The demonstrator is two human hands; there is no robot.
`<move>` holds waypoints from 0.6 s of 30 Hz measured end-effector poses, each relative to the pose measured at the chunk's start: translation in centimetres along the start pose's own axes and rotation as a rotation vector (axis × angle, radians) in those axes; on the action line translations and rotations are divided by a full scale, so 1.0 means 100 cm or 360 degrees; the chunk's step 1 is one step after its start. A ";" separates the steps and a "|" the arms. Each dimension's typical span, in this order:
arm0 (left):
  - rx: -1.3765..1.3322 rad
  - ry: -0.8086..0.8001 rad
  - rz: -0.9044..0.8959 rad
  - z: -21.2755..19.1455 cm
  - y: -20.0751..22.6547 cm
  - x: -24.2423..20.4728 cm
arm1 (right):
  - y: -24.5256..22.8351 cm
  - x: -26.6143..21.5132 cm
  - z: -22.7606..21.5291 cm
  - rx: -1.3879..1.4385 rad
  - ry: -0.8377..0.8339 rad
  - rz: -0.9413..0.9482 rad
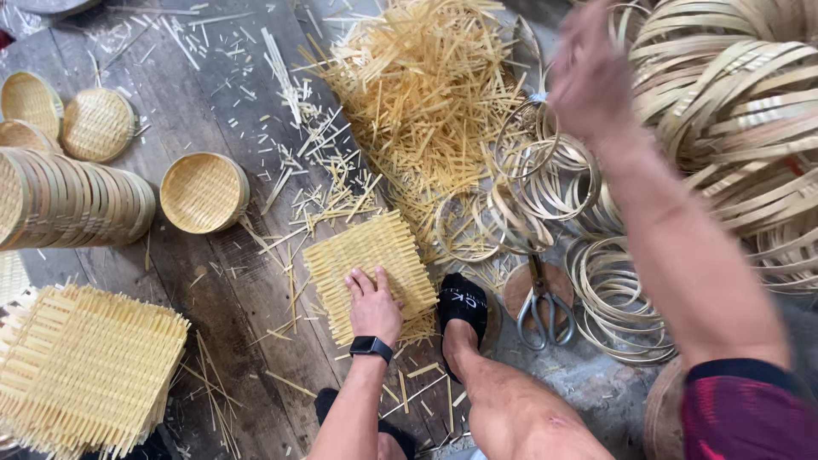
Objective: The person trims the edges of a round bamboo base using scissors and then weaves bamboo strips through a pre-formed bamboo frame to create a basket.
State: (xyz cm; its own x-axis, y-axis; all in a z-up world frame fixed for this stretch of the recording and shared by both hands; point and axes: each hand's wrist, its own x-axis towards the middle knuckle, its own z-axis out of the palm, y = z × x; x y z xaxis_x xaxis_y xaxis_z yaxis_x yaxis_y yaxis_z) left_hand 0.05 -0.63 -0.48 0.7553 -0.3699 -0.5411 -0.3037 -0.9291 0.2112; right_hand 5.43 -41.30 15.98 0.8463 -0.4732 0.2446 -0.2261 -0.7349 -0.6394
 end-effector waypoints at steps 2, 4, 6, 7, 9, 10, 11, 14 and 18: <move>-0.0035 -0.0022 -0.0056 0.000 0.000 -0.001 | 0.005 -0.066 0.064 -0.0468 -0.0024 -0.0675; 0.0024 0.0054 0.0014 0.003 -0.001 0.001 | 0.009 -0.129 0.106 -0.0885 -0.0608 -0.0505; 0.0000 0.0037 -0.0011 0.006 -0.001 0.000 | 0.013 -0.174 0.138 -0.1203 -0.0897 -0.0304; -0.0023 0.0029 -0.0016 0.007 -0.002 -0.001 | 0.016 -0.188 0.151 -0.1192 -0.0907 -0.0310; 0.0004 0.0035 -0.0011 0.007 -0.003 0.001 | 0.026 -0.210 0.166 -0.1278 -0.0895 -0.0082; 0.0015 0.0047 -0.0010 0.008 -0.001 0.001 | 0.030 -0.217 0.173 -0.1282 -0.0900 -0.0079; 0.0012 0.0042 -0.0008 0.009 0.000 -0.001 | 0.029 -0.224 0.186 -0.1300 -0.1102 -0.0030; 0.0023 0.0061 -0.0008 0.006 0.000 0.000 | 0.041 -0.238 0.214 -0.1307 -0.1316 -0.0027; 0.0013 0.0039 -0.0005 0.004 0.000 -0.001 | 0.081 -0.249 0.246 -0.0905 -0.1196 0.0171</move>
State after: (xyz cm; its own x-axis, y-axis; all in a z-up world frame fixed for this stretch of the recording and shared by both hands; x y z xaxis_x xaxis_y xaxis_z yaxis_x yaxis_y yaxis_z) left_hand -0.26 -0.63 -0.74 0.7704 -0.3668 -0.5214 -0.3058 -0.9303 0.2025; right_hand -5.61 -23.51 -13.18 0.8513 -0.2613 -0.4549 -0.3545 -0.9257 -0.1318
